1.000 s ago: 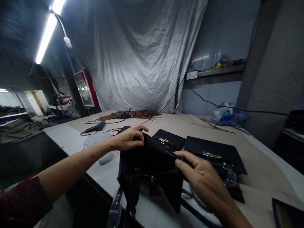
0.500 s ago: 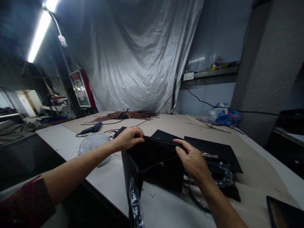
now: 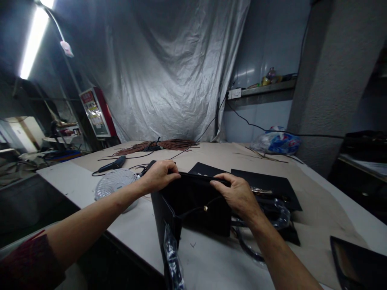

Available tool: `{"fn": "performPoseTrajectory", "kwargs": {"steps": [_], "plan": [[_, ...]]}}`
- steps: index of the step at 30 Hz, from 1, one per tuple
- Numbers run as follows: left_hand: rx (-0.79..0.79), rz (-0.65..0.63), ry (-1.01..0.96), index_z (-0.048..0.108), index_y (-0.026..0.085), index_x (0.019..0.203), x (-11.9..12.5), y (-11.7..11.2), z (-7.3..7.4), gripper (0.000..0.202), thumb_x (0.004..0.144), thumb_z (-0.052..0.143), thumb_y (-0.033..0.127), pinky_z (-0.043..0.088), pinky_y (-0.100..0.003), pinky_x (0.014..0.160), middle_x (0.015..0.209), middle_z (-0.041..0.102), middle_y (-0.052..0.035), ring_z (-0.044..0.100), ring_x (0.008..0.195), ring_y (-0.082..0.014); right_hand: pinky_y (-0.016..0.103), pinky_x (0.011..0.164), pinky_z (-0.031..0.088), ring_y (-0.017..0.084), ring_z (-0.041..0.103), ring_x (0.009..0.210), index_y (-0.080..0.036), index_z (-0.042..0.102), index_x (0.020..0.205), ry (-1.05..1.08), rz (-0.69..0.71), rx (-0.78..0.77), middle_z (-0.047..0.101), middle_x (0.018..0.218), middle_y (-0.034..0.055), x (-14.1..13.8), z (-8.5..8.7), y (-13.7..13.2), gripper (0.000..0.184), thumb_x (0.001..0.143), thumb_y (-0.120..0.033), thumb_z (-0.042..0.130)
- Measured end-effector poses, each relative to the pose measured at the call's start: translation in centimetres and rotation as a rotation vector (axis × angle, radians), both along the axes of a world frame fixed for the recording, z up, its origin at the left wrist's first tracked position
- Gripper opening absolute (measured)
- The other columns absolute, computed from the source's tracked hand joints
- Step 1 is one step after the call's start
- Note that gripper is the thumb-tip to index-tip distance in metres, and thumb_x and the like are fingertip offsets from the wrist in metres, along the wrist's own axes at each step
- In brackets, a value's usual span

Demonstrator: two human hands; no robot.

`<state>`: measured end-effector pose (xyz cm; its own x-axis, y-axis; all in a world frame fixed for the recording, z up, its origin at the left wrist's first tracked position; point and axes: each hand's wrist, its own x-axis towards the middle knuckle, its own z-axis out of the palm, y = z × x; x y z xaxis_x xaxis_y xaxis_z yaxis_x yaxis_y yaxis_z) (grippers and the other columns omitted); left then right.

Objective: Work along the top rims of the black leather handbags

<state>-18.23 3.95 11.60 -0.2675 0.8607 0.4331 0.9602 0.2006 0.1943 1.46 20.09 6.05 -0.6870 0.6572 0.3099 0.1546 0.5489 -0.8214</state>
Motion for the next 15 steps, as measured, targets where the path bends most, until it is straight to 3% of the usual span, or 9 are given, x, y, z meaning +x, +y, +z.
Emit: {"fn": "performPoseTrajectory", "kwargs": {"steps": [4, 8, 12, 15], "plan": [[0.002, 0.018, 0.013, 0.066, 0.017, 0.071, 0.2, 0.1, -0.1, 0.013, 0.076, 0.064, 0.028, 0.043, -0.025, 0.07, 0.079, 0.065, -0.0022, 0.058, 0.075, -0.015, 0.025, 0.048, 0.033, 0.014, 0.052, 0.048, -0.021, 0.069, 0.086, -0.052, -0.028, 0.106, 0.058, 0.052, -0.0032, -0.2, 0.6, -0.2, 0.027, 0.078, -0.044, 0.058], [0.012, 0.046, 0.038, 0.067, 0.017, 0.071, 0.3, 0.1, -0.3, 0.012, 0.076, 0.065, 0.028, 0.044, -0.026, 0.07, 0.079, 0.066, -0.0024, 0.058, 0.075, -0.0155, 0.027, 0.053, 0.035, 0.016, 0.056, 0.055, -0.021, 0.068, 0.079, -0.148, -0.08, 0.239, 0.06, 0.056, -0.0013, -0.6, 1.6, 0.1, 0.021, 0.078, -0.039, 0.057], [0.011, 0.067, 0.051, 0.068, 0.018, 0.071, 0.5, 0.2, -0.3, 0.011, 0.076, 0.065, 0.028, 0.044, -0.026, 0.069, 0.08, 0.066, -0.0019, 0.059, 0.076, -0.0158, 0.029, 0.063, 0.037, 0.021, 0.06, 0.076, -0.022, 0.068, 0.087, -0.351, -0.097, 0.483, 0.068, 0.08, 0.0034, -1.6, 3.5, -0.3, 0.017, 0.077, -0.03, 0.057], [0.024, 0.065, 0.054, 0.068, 0.018, 0.07, 0.6, 0.3, -0.3, 0.01, 0.075, 0.066, 0.027, 0.043, -0.026, 0.067, 0.078, 0.066, -0.0015, 0.059, 0.075, -0.0158, 0.028, 0.073, 0.039, 0.021, 0.06, 0.092, -0.021, 0.067, 0.101, -0.341, -0.016, 0.658, 0.068, 0.102, 0.0065, -3.0, 4.6, -1.8, 0.027, 0.076, -0.025, 0.058]]}}
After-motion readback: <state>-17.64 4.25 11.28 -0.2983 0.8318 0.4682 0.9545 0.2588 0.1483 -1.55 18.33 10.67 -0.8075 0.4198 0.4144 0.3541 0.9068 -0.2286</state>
